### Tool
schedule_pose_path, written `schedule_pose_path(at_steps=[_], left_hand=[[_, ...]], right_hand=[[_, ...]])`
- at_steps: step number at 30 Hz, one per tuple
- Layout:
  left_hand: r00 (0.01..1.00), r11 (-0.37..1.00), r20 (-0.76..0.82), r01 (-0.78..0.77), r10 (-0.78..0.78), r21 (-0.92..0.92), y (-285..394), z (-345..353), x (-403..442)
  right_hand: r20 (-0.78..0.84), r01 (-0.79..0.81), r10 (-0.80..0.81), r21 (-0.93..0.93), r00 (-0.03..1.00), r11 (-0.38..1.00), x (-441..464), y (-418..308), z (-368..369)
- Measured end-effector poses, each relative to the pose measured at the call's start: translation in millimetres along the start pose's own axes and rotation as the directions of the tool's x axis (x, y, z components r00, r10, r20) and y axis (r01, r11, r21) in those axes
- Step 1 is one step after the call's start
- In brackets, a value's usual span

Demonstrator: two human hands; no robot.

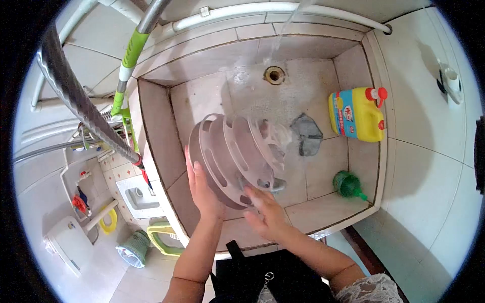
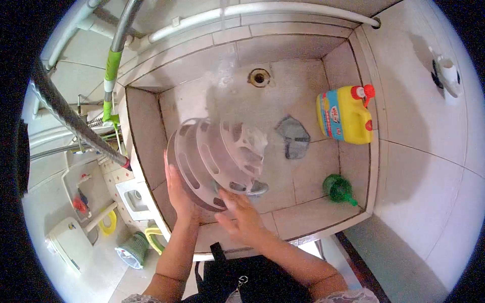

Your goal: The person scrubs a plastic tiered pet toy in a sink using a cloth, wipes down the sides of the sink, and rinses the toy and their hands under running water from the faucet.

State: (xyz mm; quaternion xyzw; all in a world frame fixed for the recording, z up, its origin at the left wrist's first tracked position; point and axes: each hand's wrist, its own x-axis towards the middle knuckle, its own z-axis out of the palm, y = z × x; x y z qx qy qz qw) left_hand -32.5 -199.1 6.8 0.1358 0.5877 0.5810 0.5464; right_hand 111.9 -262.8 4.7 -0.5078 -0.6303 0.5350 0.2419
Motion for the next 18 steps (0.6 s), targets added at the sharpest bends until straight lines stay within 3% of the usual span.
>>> schedule_pose_path(at_steps=[2, 3, 5, 7, 9, 12, 13, 16, 18], left_hand=[[0.998, 0.998, 0.029, 0.058, -0.058, -0.013, 12, -4, 7], [0.993, 0.993, -0.018, 0.112, -0.112, -0.021, 19, -3, 9], [0.992, 0.990, 0.035, 0.122, -0.120, -0.064, 17, -9, 13], [0.991, 0.984, 0.060, 0.128, -0.122, -0.122, 1, -25, 20], [0.990, 0.973, 0.061, 0.136, -0.127, -0.187, -31, -53, 25], [0.996, 0.975, 0.093, 0.034, -0.014, -0.219, -17, -20, 11], [0.990, 0.965, 0.101, 0.116, -0.094, -0.236, -25, -32, 11], [0.931, 0.908, -0.090, 0.318, -0.353, -0.273, -6, -14, 21], [0.909, 0.870, -0.044, 0.382, -0.415, -0.313, -14, -34, 36]], right_hand=[[0.133, -0.010, 0.015, -0.039, 0.991, 0.999, -2, 13, -2], [0.133, 0.043, -0.037, -0.044, 0.990, 0.998, -1, 13, 1], [0.133, 0.152, -0.142, -0.064, 0.981, 0.986, 14, 6, 4], [0.249, 0.066, -0.090, 0.101, 0.964, 0.993, 52, -24, 3], [0.154, 0.164, -0.179, 0.107, 0.972, 0.981, 91, -36, 25], [-0.019, 0.221, -0.245, -0.370, 0.969, 0.902, 117, -33, 58], [-0.054, 0.136, -0.142, -0.105, 0.988, 0.985, 113, -27, 60], [0.246, 0.004, -0.008, 0.018, 0.969, 1.000, 73, -21, 13], [0.353, -0.042, 0.101, -0.171, 0.930, 0.984, 46, 2, -16]])
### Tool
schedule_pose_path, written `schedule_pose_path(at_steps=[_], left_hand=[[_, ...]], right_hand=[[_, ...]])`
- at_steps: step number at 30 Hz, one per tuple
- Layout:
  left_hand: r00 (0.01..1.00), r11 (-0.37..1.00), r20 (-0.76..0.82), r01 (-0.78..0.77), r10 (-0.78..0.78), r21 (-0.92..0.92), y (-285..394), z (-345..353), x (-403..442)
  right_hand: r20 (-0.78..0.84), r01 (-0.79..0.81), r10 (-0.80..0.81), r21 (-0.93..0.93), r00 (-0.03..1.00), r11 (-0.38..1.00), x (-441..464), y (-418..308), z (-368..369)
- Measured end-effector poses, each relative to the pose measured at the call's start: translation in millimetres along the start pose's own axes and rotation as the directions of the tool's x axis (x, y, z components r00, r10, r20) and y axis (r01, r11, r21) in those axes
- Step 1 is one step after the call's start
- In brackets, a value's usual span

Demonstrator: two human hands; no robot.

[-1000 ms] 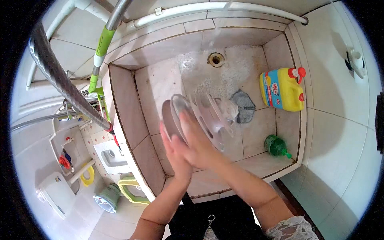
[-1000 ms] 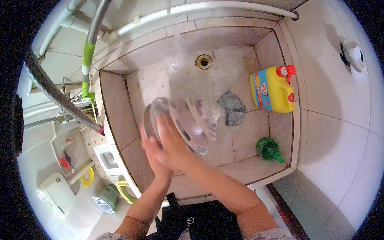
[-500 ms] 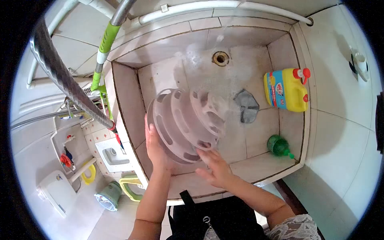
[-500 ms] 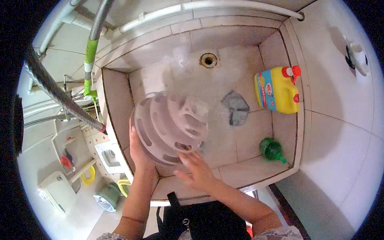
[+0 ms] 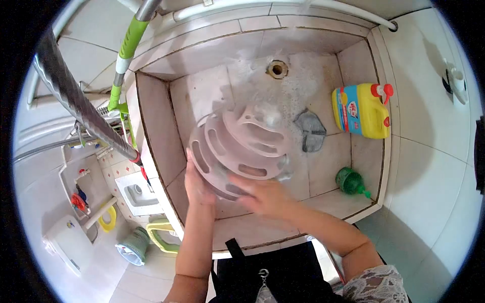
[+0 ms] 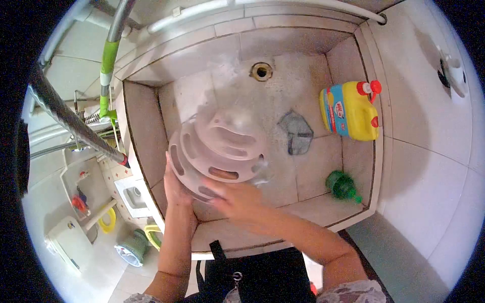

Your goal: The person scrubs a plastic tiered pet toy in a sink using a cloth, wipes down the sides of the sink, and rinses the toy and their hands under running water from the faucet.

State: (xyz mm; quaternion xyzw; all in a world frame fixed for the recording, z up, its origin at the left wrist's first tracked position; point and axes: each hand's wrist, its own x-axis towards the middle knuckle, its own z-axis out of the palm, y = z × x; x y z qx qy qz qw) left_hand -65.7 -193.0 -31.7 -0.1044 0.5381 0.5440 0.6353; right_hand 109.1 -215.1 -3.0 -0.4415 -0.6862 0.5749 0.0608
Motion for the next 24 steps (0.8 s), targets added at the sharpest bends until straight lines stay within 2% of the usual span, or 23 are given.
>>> schedule_pose_path(at_steps=[2, 3, 4, 6, 9, 10, 11, 13, 15, 18, 19, 21, 24], left_hand=[[0.996, 0.998, -0.067, 0.060, -0.058, 0.031, 8, -8, 6], [0.985, 0.993, -0.154, 0.090, -0.078, 0.078, 12, -5, 3], [0.982, 0.987, -0.172, 0.098, -0.075, 0.130, 14, -6, 4], [0.976, 0.966, -0.206, 0.117, -0.069, 0.230, 20, -11, 6], [0.971, 0.926, -0.200, 0.190, -0.129, 0.325, 27, -21, 18], [0.974, 0.916, -0.190, 0.186, -0.124, 0.356, 28, -21, 18], [0.977, 0.905, -0.179, 0.179, -0.117, 0.385, 30, -19, 18], [0.987, 0.863, -0.139, 0.134, -0.075, 0.487, 33, -15, 18], [0.997, 0.782, -0.071, 0.055, -0.014, 0.620, 35, -11, 18], [0.994, 0.498, 0.109, -0.104, 0.020, 0.861, 32, -6, 15], [0.989, 0.593, 0.136, -0.147, 0.065, 0.792, 27, -10, 19], [0.978, 0.504, 0.178, -0.207, 0.105, 0.839, 27, 1, 11], [0.947, 0.426, 0.248, -0.313, 0.202, 0.849, 20, 10, 5]], right_hand=[[-0.149, 0.146, -0.168, -0.148, 0.975, 0.978, -18, 54, 4], [-0.234, 0.203, -0.222, -0.102, 0.947, 0.974, -18, 87, 9], [-0.322, 0.267, -0.272, -0.061, 0.907, 0.962, -12, 111, 8], [-0.399, 0.225, -0.170, 0.093, 0.901, 0.970, 3, 118, -8], [-0.409, 0.187, -0.142, 0.072, 0.902, 0.980, 32, 154, -15], [-0.428, 0.145, 0.025, 0.361, 0.904, 0.921, 43, 164, -11], [-0.395, 0.109, 0.188, 0.618, 0.899, 0.779, 58, 168, -5], [-0.249, 0.015, 0.337, 0.823, 0.908, 0.568, 82, 176, -13], [-0.118, -0.113, 0.349, 0.809, 0.930, 0.576, 106, 181, -35], [0.005, -0.306, 0.352, 0.505, 0.936, 0.807, 140, 145, -78], [0.036, -0.268, 0.279, 0.417, 0.960, 0.868, 142, 125, -89], [0.118, -0.160, 0.135, 0.233, 0.984, 0.959, 144, 80, -111], [0.290, 0.114, -0.159, 0.167, 0.944, 0.979, 140, 26, -123]])
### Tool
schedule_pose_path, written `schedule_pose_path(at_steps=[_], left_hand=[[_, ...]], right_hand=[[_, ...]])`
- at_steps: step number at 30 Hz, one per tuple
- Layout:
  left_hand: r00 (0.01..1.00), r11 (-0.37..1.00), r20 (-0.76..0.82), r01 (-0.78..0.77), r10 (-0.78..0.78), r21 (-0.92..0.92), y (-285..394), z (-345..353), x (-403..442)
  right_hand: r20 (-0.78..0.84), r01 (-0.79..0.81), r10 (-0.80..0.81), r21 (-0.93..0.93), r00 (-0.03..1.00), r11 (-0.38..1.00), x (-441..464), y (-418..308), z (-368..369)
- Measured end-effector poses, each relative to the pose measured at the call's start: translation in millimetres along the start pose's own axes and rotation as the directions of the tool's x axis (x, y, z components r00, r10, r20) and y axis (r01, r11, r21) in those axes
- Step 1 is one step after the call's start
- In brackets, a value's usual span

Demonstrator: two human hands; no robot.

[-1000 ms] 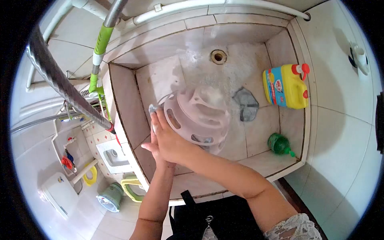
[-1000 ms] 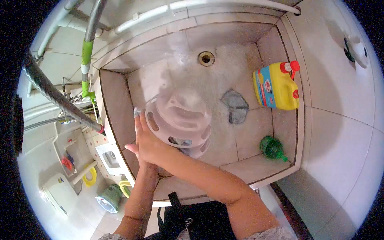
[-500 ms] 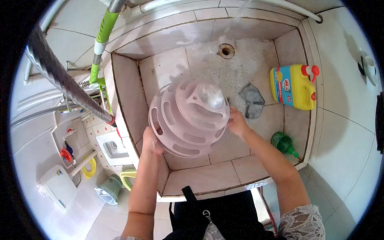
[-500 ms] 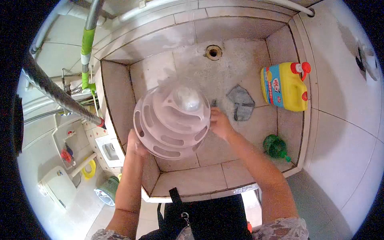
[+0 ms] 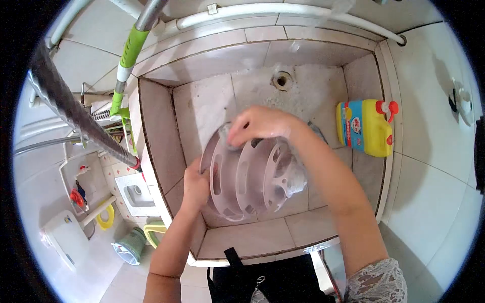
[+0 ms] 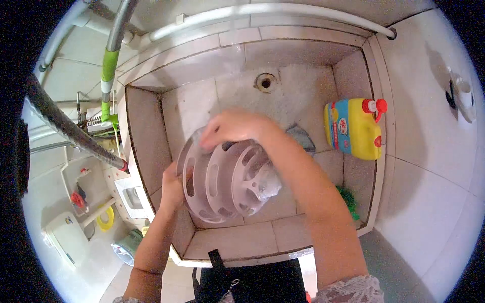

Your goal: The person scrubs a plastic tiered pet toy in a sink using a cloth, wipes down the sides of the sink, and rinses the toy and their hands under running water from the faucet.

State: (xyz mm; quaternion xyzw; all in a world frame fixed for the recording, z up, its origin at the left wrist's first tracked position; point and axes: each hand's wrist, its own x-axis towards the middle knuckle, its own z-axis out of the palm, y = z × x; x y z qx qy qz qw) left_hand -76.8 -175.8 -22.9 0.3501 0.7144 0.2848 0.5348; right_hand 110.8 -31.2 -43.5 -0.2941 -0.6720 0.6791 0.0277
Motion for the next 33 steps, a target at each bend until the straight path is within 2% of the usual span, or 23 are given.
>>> schedule_pose_path(at_steps=[2, 3, 5, 6, 8, 9, 11, 12, 13, 15, 18, 21, 22, 23, 24, 25, 27, 28, 30, 32, 33], left_hand=[[0.996, 0.997, -0.046, -0.071, 0.073, 0.041, 6, 4, -1], [0.998, 0.998, -0.048, -0.039, 0.041, 0.050, 14, 2, -3], [0.995, 0.993, -0.003, -0.102, 0.103, 0.064, 23, 0, 5], [0.991, 0.989, 0.018, -0.135, 0.134, 0.067, 25, 0, 8], [0.993, 0.991, 0.080, -0.081, 0.090, -0.110, 18, -6, 18], [0.991, 0.980, 0.117, -0.048, 0.071, -0.194, 15, -7, 21], [0.984, 0.986, 0.074, -0.166, 0.165, 0.012, 10, -4, 22], [0.976, 0.969, 0.063, -0.213, 0.207, 0.123, 7, -4, 20], [0.984, 0.978, 0.071, -0.171, 0.163, 0.119, 6, -6, 17], [0.993, 0.991, 0.081, -0.097, 0.089, 0.096, 9, -8, 13], [0.987, 0.986, 0.111, -0.128, 0.116, 0.106, 11, -9, 15], [0.977, 0.966, 0.180, -0.155, 0.118, 0.207, 16, -12, 21], [0.960, 0.956, 0.217, -0.222, 0.180, 0.190, 5, -14, 26], [0.936, 0.942, 0.255, -0.289, 0.242, 0.170, -13, -17, 35], [0.906, 0.922, 0.291, -0.358, 0.306, 0.146, -23, -17, 41], [0.889, 0.915, 0.265, -0.401, 0.375, 0.050, -22, -14, 42], [0.847, 0.866, 0.182, -0.480, 0.500, -0.142, -19, -5, 42], [0.890, 0.908, 0.182, -0.418, 0.417, -0.034, -16, -4, 37], [0.957, 0.944, 0.143, -0.277, 0.254, 0.177, -5, -4, 29], [0.973, 0.952, 0.086, -0.227, 0.214, 0.204, -13, -12, 32], [0.980, 0.955, 0.066, -0.200, 0.190, 0.218, -18, -15, 33]], right_hand=[[0.035, 0.069, -0.065, -0.144, 0.997, 0.987, -3, -26, 6], [0.054, 0.104, -0.095, -0.209, 0.994, 0.972, -6, -40, 13], [0.305, 0.231, -0.098, -0.441, 0.947, 0.867, -19, -71, 40], [0.247, 0.326, -0.230, -0.487, 0.941, 0.810, -22, -68, 57], [0.142, 0.470, -0.489, -0.589, 0.861, 0.657, -23, -61, 77], [0.107, 0.318, -0.305, -0.478, 0.946, 0.819, -16, -63, 71], [0.054, 0.381, -0.428, -0.565, 0.902, 0.732, -7, -63, 30], [0.002, 0.268, -0.327, -0.576, 0.945, 0.773, -1, -51, 14], [-0.057, 0.146, -0.218, -0.577, 0.974, 0.804, 3, -33, 2], [-0.172, 0.024, -0.147, -0.569, 0.974, 0.822, 7, 21, -12], [-0.241, -0.103, 0.008, -0.385, 0.970, 0.917, -9, 31, -11], [-0.178, 0.090, -0.182, -0.430, 0.967, 0.898, -8, 2, 2], [-0.059, 0.240, -0.308, -0.497, 0.950, 0.834, -1, -13, 11], [0.066, 0.385, -0.419, -0.543, 0.906, 0.747, 8, -27, 24], [0.110, 0.527, -0.551, -0.488, 0.828, 0.695, 14, -37, 48], [0.146, 0.657, -0.670, -0.427, 0.728, 0.621, 16, -44, 65], [0.150, 0.494, -0.491, -0.501, 0.858, 0.711, 8, -52, 51], [0.143, 0.405, -0.392, -0.532, 0.909, 0.744, 3, -53, 43], [-0.155, 0.254, -0.325, -0.354, 0.933, 0.900, -12, -21, 20], [-0.326, 0.136, -0.185, -0.168, 0.927, 0.976, -20, 23, 9], [-0.356, -0.029, 0.003, -0.067, 0.935, 0.997, -28, 45, 8]])
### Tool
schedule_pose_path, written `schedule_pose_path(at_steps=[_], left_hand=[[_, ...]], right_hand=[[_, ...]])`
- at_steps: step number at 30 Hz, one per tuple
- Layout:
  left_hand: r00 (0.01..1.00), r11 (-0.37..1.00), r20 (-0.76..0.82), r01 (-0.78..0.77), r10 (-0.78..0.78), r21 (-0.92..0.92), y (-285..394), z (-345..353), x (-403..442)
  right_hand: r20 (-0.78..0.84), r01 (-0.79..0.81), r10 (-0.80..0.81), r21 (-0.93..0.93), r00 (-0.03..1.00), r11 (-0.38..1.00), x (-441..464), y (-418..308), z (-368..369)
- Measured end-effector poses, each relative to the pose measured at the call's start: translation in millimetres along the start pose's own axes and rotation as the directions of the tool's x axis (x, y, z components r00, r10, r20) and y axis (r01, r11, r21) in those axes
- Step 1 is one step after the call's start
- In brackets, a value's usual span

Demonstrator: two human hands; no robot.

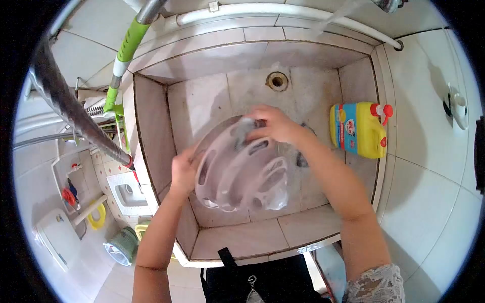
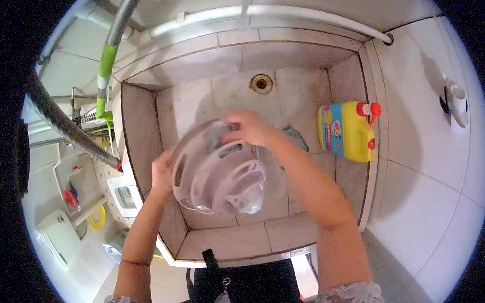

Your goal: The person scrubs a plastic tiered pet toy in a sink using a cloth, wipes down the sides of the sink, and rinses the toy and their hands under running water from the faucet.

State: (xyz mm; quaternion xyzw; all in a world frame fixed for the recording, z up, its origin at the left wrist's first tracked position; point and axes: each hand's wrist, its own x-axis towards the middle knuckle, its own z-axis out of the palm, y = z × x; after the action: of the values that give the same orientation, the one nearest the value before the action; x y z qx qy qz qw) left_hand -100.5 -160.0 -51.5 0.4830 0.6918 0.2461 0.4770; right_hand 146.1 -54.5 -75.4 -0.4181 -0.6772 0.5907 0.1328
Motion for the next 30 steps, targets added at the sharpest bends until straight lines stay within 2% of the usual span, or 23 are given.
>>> schedule_pose_path(at_steps=[1, 3, 4, 6, 8, 10, 12, 15, 16, 19, 22, 25, 26, 28, 30], left_hand=[[0.999, 0.994, -0.044, 0.002, -0.007, -0.113, -9, 3, 2], [0.988, 0.943, -0.147, -0.014, -0.037, -0.332, -27, 8, 2], [0.964, 0.896, -0.246, -0.023, -0.097, -0.443, -18, 15, 3], [0.945, 0.806, -0.317, -0.123, -0.083, -0.579, -18, 28, 9], [0.899, 0.722, -0.435, -0.274, -0.042, -0.635, -11, 51, 21], [0.922, 0.676, -0.374, -0.212, -0.101, -0.706, -10, 63, 30], [0.943, 0.655, -0.276, -0.091, -0.185, -0.750, -18, 67, 35], [0.943, 0.812, -0.138, 0.178, -0.301, -0.556, -37, 71, 36], [0.940, 0.805, 0.009, 0.296, -0.340, -0.514, -59, 70, 34], [0.916, 0.770, -0.125, 0.240, -0.380, -0.591, -51, 66, 11], [0.901, 0.831, -0.342, 0.033, -0.265, -0.555, -20, 62, 3], [0.954, 0.831, -0.285, -0.082, -0.094, -0.550, 22, 71, 10], [0.962, 0.802, -0.222, -0.007, -0.157, -0.597, 35, 73, 16], [0.959, 0.722, -0.082, 0.146, -0.271, -0.676, 56, 78, 30], [0.944, 0.698, -0.106, 0.153, -0.313, -0.700, 54, 91, 43]], right_hand=[[-0.006, -0.185, 0.185, 0.035, 0.983, 0.982, -5, 25, -2], [-0.024, -0.348, 0.363, 0.234, 0.932, 0.908, -24, 100, 20], [-0.105, -0.279, 0.409, 0.578, 0.906, 0.767, -34, 133, 42], [-0.384, -0.099, 0.394, 0.601, 0.835, 0.793, -66, 136, 82], [-0.555, -0.138, 0.334, 0.364, 0.762, 0.921, -82, 131, 123], [-0.500, -0.145, 0.549, 0.638, 0.670, 0.757, -78, 133, 138], [-0.332, -0.012, 0.750, 0.911, 0.572, 0.413, -77, 108, 134], [-0.100, 0.071, 0.775, 0.995, 0.624, 0.072, -96, 70, 87], [-0.064, 0.079, 0.788, 0.997, 0.612, 0.019, -103, 87, 82], [-0.180, 0.196, 0.824, 0.977, 0.538, 0.086, -116, 82, 51], [-0.199, 0.300, 0.810, 0.954, 0.551, 0.031, -126, 61, 22], [-0.350, 0.278, 0.710, 0.935, 0.611, 0.223, -129, 41, 12], [-0.452, 0.217, 0.662, 0.886, 0.598, 0.410, -127, 34, 15], [-0.626, 0.082, 0.509, 0.675, 0.591, 0.734, -113, 14, 28], [-0.683, -0.068, 0.361, 0.416, 0.635, 0.907, -86, -25, 44]])
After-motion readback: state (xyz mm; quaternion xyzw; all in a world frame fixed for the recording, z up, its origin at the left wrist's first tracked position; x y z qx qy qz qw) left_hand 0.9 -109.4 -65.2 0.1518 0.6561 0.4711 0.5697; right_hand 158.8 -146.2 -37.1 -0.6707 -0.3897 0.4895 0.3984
